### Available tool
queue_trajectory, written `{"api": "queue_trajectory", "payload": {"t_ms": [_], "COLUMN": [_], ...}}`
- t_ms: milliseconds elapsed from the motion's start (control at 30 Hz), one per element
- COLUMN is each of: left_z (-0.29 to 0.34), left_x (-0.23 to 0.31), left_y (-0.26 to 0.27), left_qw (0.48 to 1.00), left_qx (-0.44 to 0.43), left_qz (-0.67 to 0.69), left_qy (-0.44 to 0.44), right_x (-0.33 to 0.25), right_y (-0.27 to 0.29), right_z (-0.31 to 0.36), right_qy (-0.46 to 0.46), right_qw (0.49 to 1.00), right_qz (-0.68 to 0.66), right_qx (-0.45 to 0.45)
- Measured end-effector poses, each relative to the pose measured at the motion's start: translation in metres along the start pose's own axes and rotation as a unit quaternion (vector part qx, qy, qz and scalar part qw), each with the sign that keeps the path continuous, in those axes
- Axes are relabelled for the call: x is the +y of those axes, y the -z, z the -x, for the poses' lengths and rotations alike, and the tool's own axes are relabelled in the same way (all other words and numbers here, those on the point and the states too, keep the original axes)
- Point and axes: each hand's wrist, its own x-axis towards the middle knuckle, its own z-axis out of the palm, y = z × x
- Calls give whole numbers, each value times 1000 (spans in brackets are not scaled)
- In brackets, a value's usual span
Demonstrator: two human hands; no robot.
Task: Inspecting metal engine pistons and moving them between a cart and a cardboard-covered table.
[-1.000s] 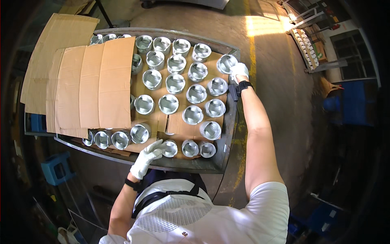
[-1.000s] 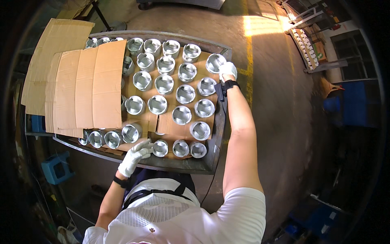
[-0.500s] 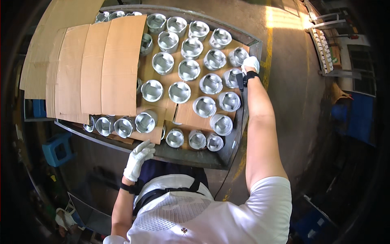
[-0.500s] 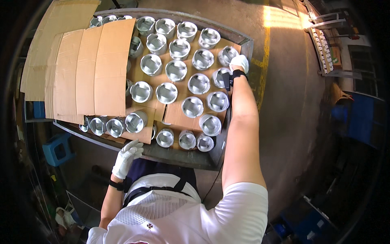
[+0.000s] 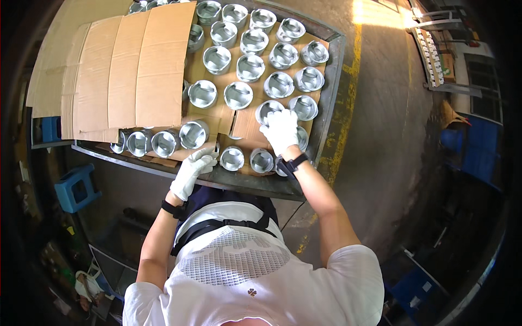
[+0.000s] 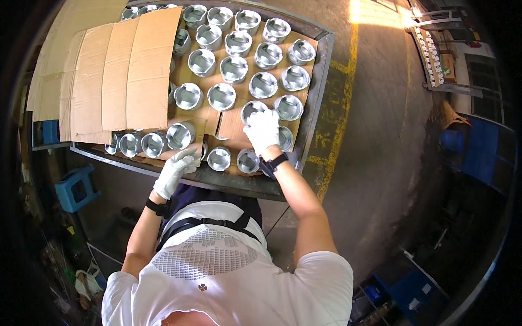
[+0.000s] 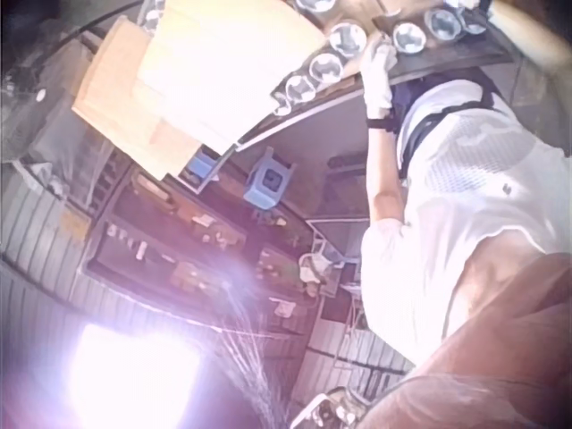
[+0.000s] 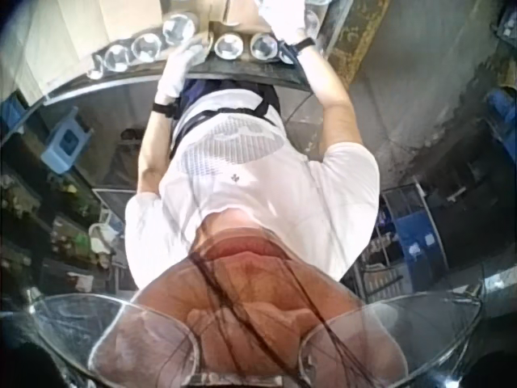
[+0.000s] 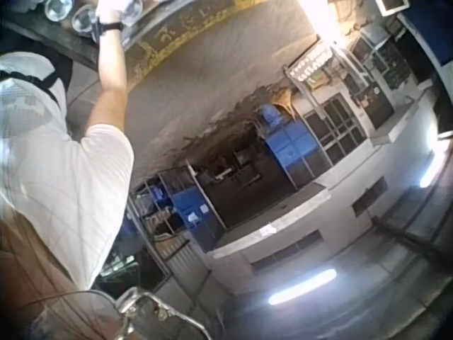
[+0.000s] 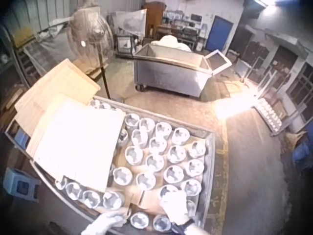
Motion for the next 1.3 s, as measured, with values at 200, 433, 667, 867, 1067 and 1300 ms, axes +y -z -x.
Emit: {"api": "queue_trajectory", "payload": {"t_ms": [200, 433, 667, 867, 1067, 1300], "left_z": [9, -6, -30, -34, -44, -39], "left_x": [-16, -1, 16, 1, -19, -15], "left_y": [3, -6, -44, -53, -37, -50], "left_qw": [1000, 994, 982, 979, 943, 936], "left_qx": [-11, -95, -176, -177, -305, -327], "left_qz": [-22, -13, 2, 57, 110, 127], "left_qy": [-1, -49, 60, 86, 68, 36], "right_x": [4, 34, -29, -47, -72, -76], "right_y": [-46, -36, 23, 22, 39, 43], "right_z": [-11, 29, 69, 83, 79, 82], "right_qy": [-61, -201, -145, -245, -336, -218], "right_qw": [998, 679, 795, 552, 460, 580], "right_qz": [35, -705, -589, -796, -820, -780], "right_qx": [-1, -27, -24, -50, 68, 89]}}
